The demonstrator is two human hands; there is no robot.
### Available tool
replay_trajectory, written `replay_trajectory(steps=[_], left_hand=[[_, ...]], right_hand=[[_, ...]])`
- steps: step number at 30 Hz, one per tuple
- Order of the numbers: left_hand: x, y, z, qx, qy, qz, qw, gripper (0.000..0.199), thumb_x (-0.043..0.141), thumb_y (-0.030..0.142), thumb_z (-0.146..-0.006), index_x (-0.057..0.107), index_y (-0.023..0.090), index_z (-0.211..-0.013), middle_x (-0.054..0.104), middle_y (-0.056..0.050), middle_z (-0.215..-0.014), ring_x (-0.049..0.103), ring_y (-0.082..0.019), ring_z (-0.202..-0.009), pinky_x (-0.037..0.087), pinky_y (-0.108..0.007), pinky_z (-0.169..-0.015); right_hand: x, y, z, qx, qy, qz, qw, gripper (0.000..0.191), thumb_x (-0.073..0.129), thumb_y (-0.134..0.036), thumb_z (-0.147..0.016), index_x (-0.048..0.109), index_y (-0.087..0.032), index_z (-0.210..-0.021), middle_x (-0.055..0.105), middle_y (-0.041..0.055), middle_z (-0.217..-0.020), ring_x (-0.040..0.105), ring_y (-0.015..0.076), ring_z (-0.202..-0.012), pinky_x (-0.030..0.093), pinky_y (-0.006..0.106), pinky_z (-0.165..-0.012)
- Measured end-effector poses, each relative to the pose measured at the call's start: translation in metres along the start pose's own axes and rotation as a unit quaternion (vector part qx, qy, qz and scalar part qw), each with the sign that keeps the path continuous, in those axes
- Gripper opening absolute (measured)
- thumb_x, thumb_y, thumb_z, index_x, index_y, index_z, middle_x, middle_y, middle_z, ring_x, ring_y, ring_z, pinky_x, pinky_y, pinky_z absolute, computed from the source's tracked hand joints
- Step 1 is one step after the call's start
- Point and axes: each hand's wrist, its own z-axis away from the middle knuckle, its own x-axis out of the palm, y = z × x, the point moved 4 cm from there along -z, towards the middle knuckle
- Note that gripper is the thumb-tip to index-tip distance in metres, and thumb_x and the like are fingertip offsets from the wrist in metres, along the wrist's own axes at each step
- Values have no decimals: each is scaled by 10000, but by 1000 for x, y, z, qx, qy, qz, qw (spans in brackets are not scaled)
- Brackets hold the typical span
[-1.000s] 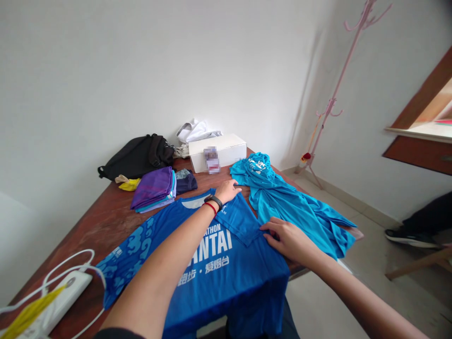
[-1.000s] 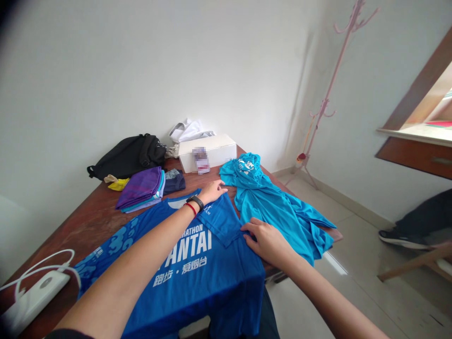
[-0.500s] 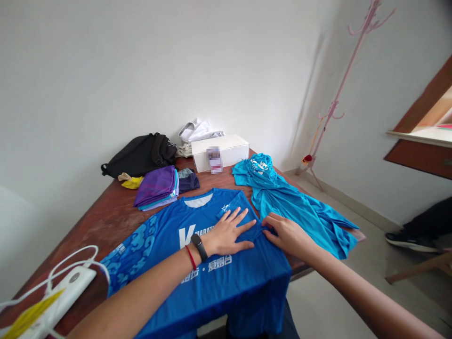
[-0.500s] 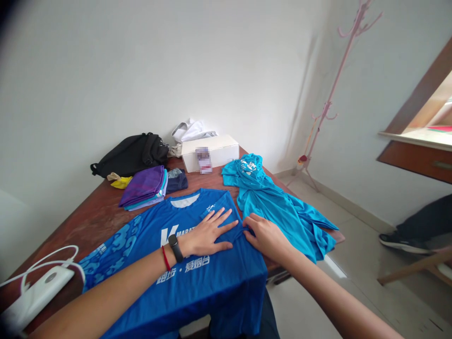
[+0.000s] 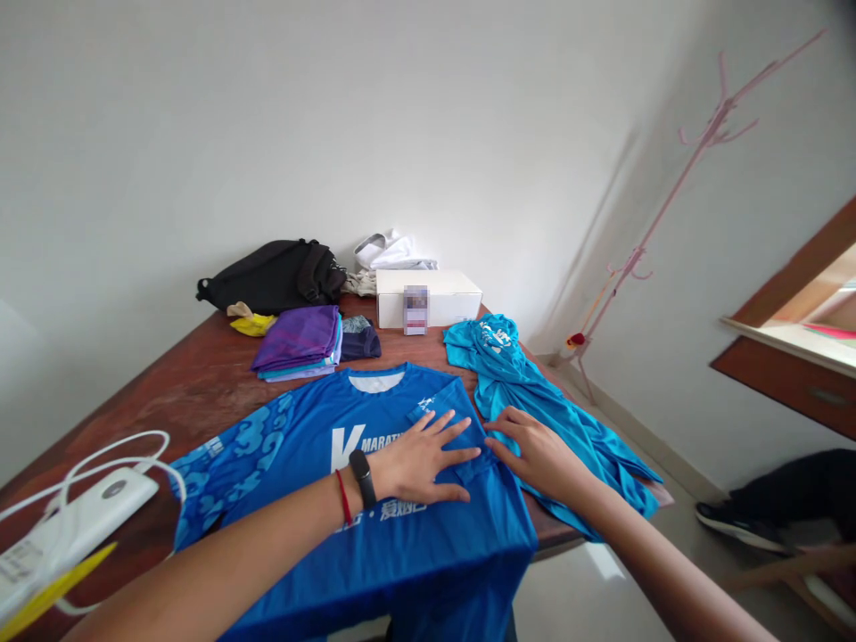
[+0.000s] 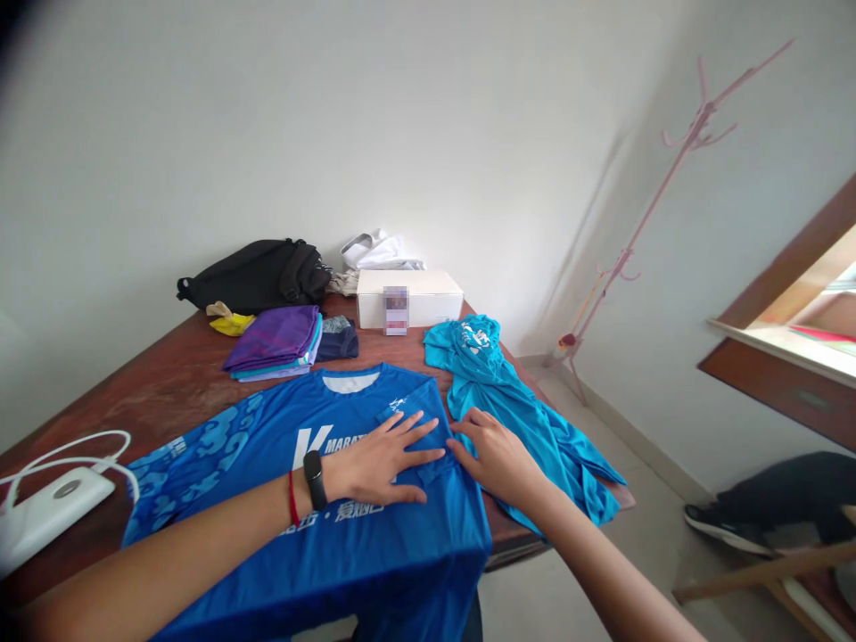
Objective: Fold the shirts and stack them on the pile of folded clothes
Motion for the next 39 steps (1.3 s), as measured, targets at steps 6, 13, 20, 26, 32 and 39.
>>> replay_trajectory(steps=[6, 13, 20, 26, 32, 39], left_hand=[[1, 6, 13, -18, -9, 8, 1000, 788, 394, 803, -914, 394, 362, -1566, 218, -115, -1700, 163, -444, -1547, 160, -710, -1195], [9, 5, 17, -11, 1, 11, 1000, 812, 507, 807, -861, 350, 441, -1568, 170, -100, -1712, 120, -505, -1534, 127, -803, -1137], [3, 14, 19, -19, 40, 4, 999, 749, 500, 805, -865, 471, 426, -1510, 269, -102, -1683, 248, -507, -1499, 180, -793, -1131], [3, 34, 1, 17, 94, -54, 994, 605, 457, 614, -1000, 580, 188, -1412, 574, -152, -1475, 458, -366, -1408, 363, -534, -1145], [10, 43, -23, 15, 110, -64, 992, 691, 443, 582, -1014, 436, 112, -1520, 494, -176, -1548, 435, -342, -1436, 395, -443, -1113], [24, 38, -32, -22, 66, 18, 997, 886, 363, 714, -978, 350, 55, -1571, 313, -208, -1649, 283, -390, -1522, 250, -565, -1217]], right_hand=[[37, 5, -77, -34, 27, -89, 995, 542, 427, -467, -1031, 530, -196, -1489, 474, 147, -1566, 432, 308, -1458, 369, 486, -1191], [89, 24, -103, 41, -105, -10, 994, 726, 299, -627, -1036, 308, -195, -1620, 137, 97, -1712, 40, 304, -1584, 121, 539, -1265], [82, 30, -107, 31, -138, 27, 990, 705, 274, -642, -1037, 249, -273, -1637, 68, 55, -1722, 13, 332, -1581, 126, 570, -1253], [87, 36, -109, 29, -131, 20, 991, 715, 282, -645, -1035, 251, -261, -1637, 81, 64, -1722, 21, 341, -1580, 128, 597, -1248], [84, 54, -120, -7, -92, -43, 995, 738, 294, -656, -1022, 411, -183, -1576, 213, 119, -1697, 125, 303, -1579, 173, 531, -1261], [81, 57, -131, -18, -130, -44, 990, 816, 270, -711, -1002, 342, -168, -1607, 193, 125, -1701, 99, 295, -1583, 145, 512, -1273]])
